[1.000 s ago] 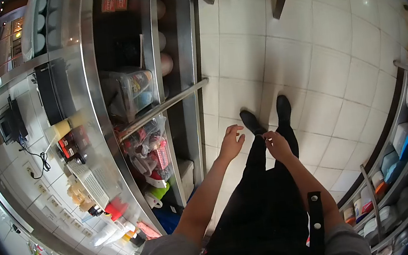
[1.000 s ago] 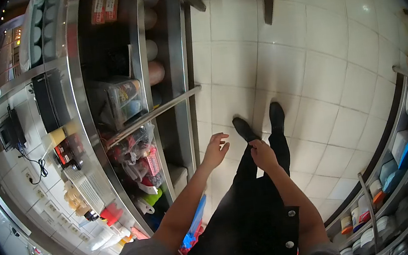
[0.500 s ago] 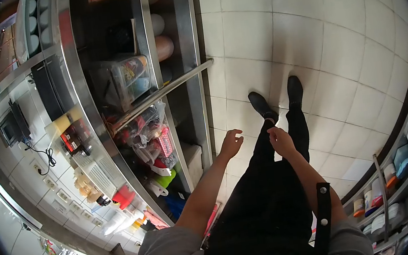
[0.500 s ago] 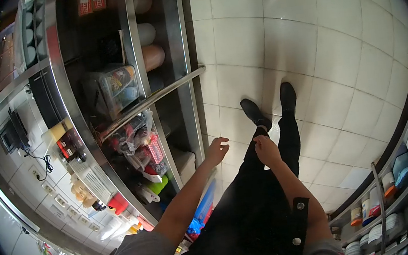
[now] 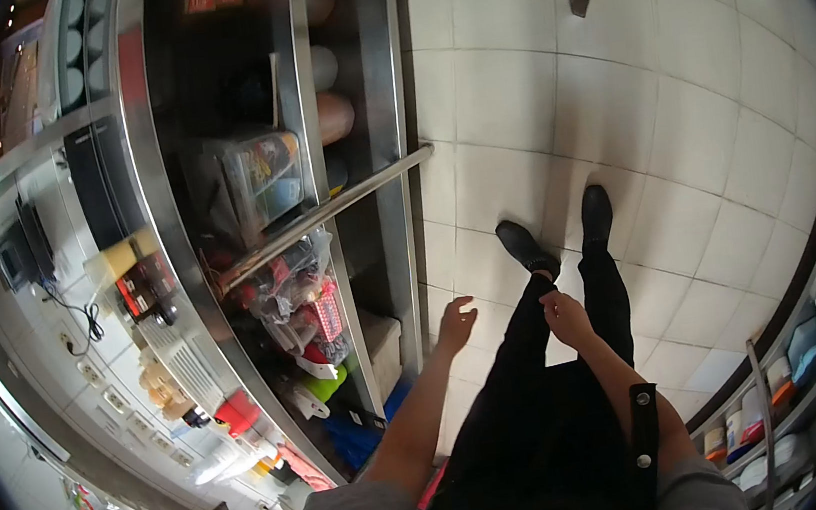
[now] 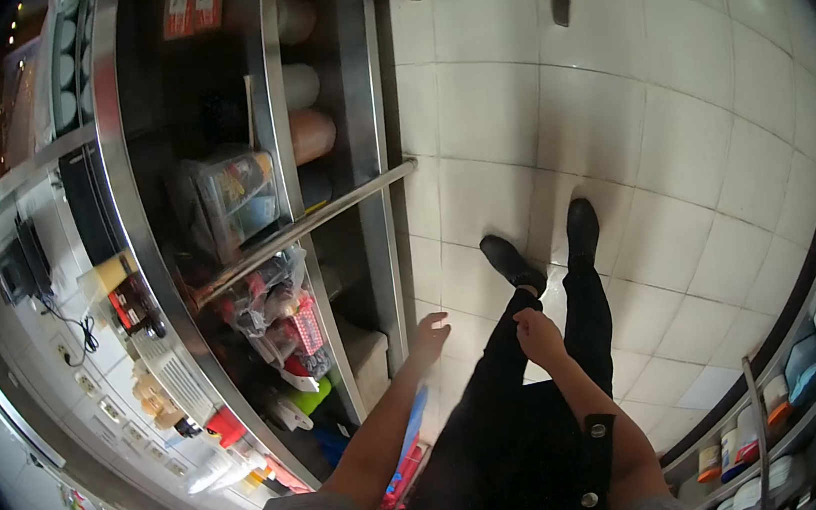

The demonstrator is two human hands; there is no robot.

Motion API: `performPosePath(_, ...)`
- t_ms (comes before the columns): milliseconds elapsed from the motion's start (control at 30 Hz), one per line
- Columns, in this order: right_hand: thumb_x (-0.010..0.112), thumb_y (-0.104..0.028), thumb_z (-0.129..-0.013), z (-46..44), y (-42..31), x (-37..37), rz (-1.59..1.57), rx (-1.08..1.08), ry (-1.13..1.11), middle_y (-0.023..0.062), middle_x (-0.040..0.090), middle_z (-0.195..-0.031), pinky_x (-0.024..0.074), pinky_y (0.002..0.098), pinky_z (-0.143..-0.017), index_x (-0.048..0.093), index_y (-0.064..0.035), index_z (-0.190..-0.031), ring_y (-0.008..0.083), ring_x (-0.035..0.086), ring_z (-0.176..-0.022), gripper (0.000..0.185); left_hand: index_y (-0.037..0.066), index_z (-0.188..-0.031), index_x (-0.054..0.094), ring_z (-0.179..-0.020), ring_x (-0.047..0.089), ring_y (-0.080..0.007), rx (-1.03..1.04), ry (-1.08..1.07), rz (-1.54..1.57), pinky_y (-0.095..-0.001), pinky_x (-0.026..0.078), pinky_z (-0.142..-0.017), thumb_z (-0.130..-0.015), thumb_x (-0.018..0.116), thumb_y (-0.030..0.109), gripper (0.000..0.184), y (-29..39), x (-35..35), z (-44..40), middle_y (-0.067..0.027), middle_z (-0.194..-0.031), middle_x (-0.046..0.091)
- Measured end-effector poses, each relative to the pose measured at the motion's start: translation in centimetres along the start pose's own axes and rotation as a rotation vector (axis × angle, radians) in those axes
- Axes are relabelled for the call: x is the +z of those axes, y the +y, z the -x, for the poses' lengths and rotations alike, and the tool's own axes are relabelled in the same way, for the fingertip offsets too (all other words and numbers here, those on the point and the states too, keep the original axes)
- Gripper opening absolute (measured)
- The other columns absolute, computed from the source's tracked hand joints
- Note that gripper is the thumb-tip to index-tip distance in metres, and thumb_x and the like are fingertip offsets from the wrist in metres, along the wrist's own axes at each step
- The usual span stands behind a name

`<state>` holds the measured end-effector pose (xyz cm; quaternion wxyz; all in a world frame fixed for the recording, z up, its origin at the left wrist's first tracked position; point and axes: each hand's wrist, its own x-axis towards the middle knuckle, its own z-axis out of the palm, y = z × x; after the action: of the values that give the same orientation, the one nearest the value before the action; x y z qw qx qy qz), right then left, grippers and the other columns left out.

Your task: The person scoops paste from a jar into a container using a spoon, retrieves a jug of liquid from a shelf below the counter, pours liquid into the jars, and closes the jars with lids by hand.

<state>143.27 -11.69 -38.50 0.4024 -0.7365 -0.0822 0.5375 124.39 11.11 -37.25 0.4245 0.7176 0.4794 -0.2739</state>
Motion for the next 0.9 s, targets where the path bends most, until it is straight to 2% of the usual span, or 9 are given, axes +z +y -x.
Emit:
performPosePath(167, 0.060, -0.008, -0.089, -9.3, -0.3, 2.0, 0.083, -0.277, -0.011, 0.0200, 0.069, -0.095, 0.0538, 0.0470, -0.081, 0.067, -0.0065, -0.106, 0.0394, 0.067, -0.092, 0.019, 0.004, -0.130, 0.057, -0.097, 0.067, -0.0234, -0.171, 0.319, 0.037, -0.0344, 0.055, -0.083, -0.088, 0.074, 0.015, 0.047, -7.1, -1.7, -4.3, -0.0163, -0.121, 0.062)
performPosePath(367, 0.060, -0.013, -0.091, -24.5, -11.3, 3.8, 0.120, -0.626, -0.133, 0.0138, 0.070, -0.104, 0.0523, 0.0460, -0.087, 0.068, -0.0131, -0.112, 0.0374, 0.065, -0.097, 0.023, 0.014, -0.141, 0.033, -0.096, 0.060, -0.0184, -0.481, 0.658, 0.991, -0.0389, 0.053, -0.079, -0.085, 0.070, 0.011, 0.067, -11.8, -4.5, -11.6, -0.0073, -0.112, 0.062)
performPosePath(433, 0.062, -0.013, -0.090, -27.8, -15.5, 5.6, 0.148, -0.737, -0.211, 0.0132, 0.069, -0.109, 0.0515, 0.0431, -0.092, 0.069, -0.0134, -0.111, 0.0332, 0.064, -0.102, 0.022, 0.021, -0.141, 0.028, -0.107, 0.058, -0.0271, -0.448, 0.768, 1.108, -0.0415, 0.051, -0.086, -0.087, 0.075, 0.021, 0.071, -16.6, -6.0, -14.7, -0.0072, -0.125, 0.055)
performPosePath(567, 0.067, -0.014, -0.089, -32.1, -21.0, 11.0, 0.173, -0.854, -0.313, 0.0103, 0.064, -0.123, 0.0470, 0.0422, -0.102, 0.061, -0.0127, -0.129, 0.0323, 0.056, -0.118, 0.040, 0.028, -0.154, 0.004, -0.119, 0.051, -0.0284, -0.427, 1.112, 1.184, -0.0437, 0.045, -0.091, -0.080, 0.085, 0.030, 0.109, -18.6, -10.6, -18.9, -0.0057, -0.130, 0.055)
performPosePath(700, 0.073, -0.017, -0.084, -36.1, -21.2, 16.2, 0.179, -1.041, -0.229, 0.0124, 0.058, -0.132, 0.0448, 0.0448, -0.105, 0.048, -0.0128, -0.140, 0.0368, 0.051, -0.122, 0.061, 0.023, -0.159, -0.009, -0.097, 0.051, -0.0183, -0.658, 1.389, 1.061, -0.0391, 0.047, -0.083, -0.076, 0.088, 0.040, 0.129, -26.8, -15.2, -22.6, -0.0052, -0.143, 0.050)
performPosePath(733, 0.074, -0.018, -0.083, -37.0, -21.0, 17.1, 0.155, -1.066, -0.230, 0.0096, 0.064, -0.122, 0.0463, 0.0435, -0.101, 0.056, -0.0124, -0.130, 0.0345, 0.054, -0.113, 0.051, 0.017, -0.159, -0.008, -0.085, 0.049, -0.0184, -0.542, 1.434, 1.017, -0.0377, 0.048, -0.080, -0.075, 0.088, 0.044, 0.130, -25.4, -15.7, -22.2, -0.0064, -0.140, 0.053)
performPosePath(767, 0.074, -0.018, -0.083, -37.8, -20.7, 17.6, 0.156, -1.076, -0.244, 0.0096, 0.064, -0.122, 0.0463, 0.0435, -0.101, 0.056, -0.0124, -0.130, 0.0345, 0.054, -0.113, 0.051, 0.005, -0.153, 0.016, -0.102, 0.061, -0.0279, -0.549, 1.639, 1.050, -0.0416, 0.051, -0.084, -0.070, 0.092, 0.037, 0.117, -25.2, -16.4, -23.0, -0.0123, -0.144, 0.052)
performPosePath(833, 0.075, -0.020, -0.081, -39.2, -20.3, 18.2, 0.145, -1.169, -0.268, 0.0042, 0.070, -0.109, 0.0481, 0.0415, -0.095, 0.063, -0.0117, -0.117, 0.0311, 0.056, -0.104, 0.039, -0.005, -0.147, 0.029, -0.096, 0.064, -0.0317, -0.458, 1.857, 0.775, -0.0457, 0.052, -0.083, -0.073, 0.089, 0.029, 0.100, -33.1, -18.3, -24.5, -0.0201, -0.139, 0.056)
performPosePath(900, 0.074, -0.020, -0.076, -40.0, -20.1, 18.8, 0.004, -1.277, -0.196, 0.0006, 0.072, -0.097, 0.0502, 0.0410, -0.087, 0.068, -0.0110, -0.098, 0.0273, 0.057, -0.094, 0.024, -0.007, -0.138, 0.038, -0.097, 0.063, -0.0341, -0.426, 1.933, 0.695, -0.0483, 0.052, -0.086, -0.075, 0.086, 0.025, 0.086, -32.1, -19.6, -23.9, -0.0222, -0.132, 0.058)
